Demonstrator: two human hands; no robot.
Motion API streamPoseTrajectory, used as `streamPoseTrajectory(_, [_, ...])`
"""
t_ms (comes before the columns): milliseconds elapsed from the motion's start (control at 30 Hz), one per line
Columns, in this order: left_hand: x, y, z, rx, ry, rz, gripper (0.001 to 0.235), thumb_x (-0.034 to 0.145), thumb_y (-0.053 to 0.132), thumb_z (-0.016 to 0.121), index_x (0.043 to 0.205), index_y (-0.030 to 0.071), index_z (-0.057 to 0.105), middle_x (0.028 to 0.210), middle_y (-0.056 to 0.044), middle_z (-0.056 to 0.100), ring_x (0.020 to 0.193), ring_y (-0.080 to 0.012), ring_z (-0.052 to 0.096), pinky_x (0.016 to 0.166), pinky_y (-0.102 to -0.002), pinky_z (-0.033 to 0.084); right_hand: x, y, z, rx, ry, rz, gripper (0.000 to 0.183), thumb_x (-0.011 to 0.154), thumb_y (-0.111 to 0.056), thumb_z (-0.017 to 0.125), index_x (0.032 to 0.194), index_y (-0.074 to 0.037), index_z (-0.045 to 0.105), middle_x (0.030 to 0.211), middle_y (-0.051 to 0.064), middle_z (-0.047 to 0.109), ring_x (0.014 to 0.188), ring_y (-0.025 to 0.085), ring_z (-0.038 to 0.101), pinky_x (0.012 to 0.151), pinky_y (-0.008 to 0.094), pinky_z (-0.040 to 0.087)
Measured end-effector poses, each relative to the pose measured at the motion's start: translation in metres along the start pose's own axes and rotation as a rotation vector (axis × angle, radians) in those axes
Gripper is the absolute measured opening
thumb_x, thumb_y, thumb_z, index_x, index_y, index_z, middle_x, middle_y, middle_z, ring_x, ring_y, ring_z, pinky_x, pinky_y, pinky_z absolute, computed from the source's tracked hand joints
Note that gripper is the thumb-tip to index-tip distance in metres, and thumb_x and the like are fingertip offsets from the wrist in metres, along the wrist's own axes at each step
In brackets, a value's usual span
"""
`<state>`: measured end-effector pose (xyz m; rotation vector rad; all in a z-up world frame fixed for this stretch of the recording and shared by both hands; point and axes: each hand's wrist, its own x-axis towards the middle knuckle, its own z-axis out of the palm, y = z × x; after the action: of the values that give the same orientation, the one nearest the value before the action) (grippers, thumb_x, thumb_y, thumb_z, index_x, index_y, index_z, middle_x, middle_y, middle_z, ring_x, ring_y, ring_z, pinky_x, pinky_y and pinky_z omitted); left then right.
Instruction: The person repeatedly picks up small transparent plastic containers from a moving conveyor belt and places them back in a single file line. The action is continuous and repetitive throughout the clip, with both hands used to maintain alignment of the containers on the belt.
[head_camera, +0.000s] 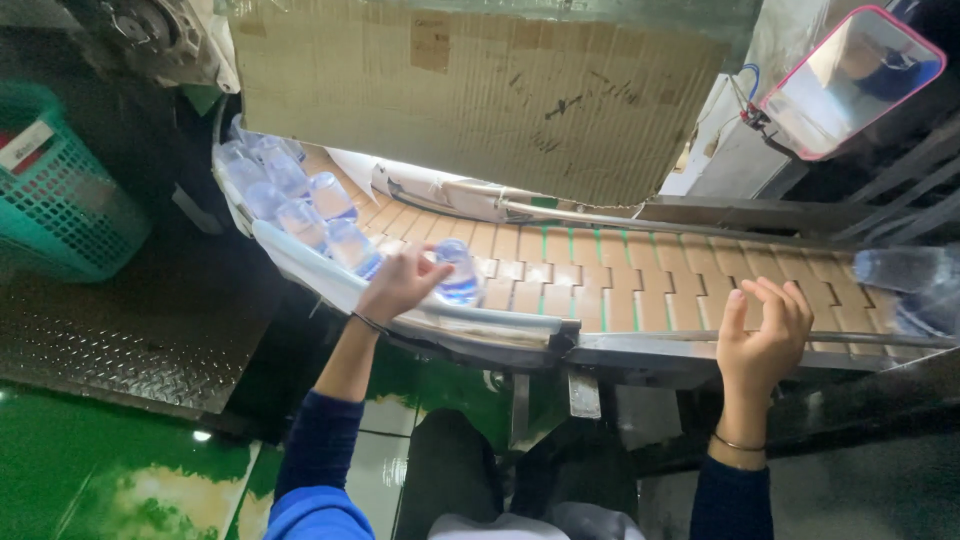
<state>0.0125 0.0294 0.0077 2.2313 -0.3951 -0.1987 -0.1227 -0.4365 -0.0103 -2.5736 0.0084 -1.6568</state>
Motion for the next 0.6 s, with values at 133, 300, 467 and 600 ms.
streamPoseTrajectory(133, [-0.016, 0.007, 0.01, -0.05, 0.0, 0.452, 0.052, 0.095, 0.04, 0.063, 0.129, 0.001, 0.064, 0.11, -0.015, 0.078, 0.098, -0.0243, 0.077, 0.081, -0.034, 0.063, -0.001, -0.003, -0.002, 0.037, 0.006, 0.014, 0.013, 0.111, -0.008, 0.067, 0.111, 0.002, 0.075, 0.115, 0.019, 0.076, 0.121, 0.04, 0.063, 0.107, 0.05, 0.051])
streamPoseTrajectory(300, [-0.003, -0.067, -0.044, 0.547, 0.715, 0.056, 0.041, 0.103, 0.034, 0.065, 0.127, 0.0, 0.063, 0.12, -0.023, 0.065, 0.111, -0.0334, 0.061, 0.087, -0.04, 0.055, -0.001, -0.001, -0.001, 0.019, 0.039, -0.008, 0.015, 0.111, -0.01, 0.066, 0.107, 0.001, 0.076, 0.11, 0.016, 0.077, 0.115, 0.038, 0.067, 0.103, 0.047, 0.053])
streamPoseTrajectory(467, [0.001, -0.067, -0.026, 0.491, 0.528, -0.111, 0.058, 0.096, 0.048, 0.069, 0.125, -0.002, 0.065, 0.121, -0.023, 0.066, 0.108, -0.0364, 0.065, 0.085, -0.044, 0.056, 0.0, -0.003, -0.002, 0.005, 0.053, 0.011, 0.014, 0.111, -0.01, 0.068, 0.106, -0.001, 0.076, 0.109, 0.014, 0.078, 0.115, 0.037, 0.068, 0.1, 0.046, 0.054])
streamPoseTrajectory(600, [-0.013, -0.009, -0.002, 0.133, 0.219, 0.19, 0.053, 0.1, 0.044, 0.053, 0.128, 0.0, 0.066, 0.117, -0.015, 0.075, 0.106, -0.0286, 0.074, 0.087, -0.039, 0.06, 0.001, -0.001, -0.002, -0.011, 0.092, 0.047, 0.026, 0.114, -0.02, 0.063, 0.109, 0.001, 0.077, 0.121, 0.023, 0.068, 0.114, 0.042, 0.061, 0.101, 0.053, 0.049])
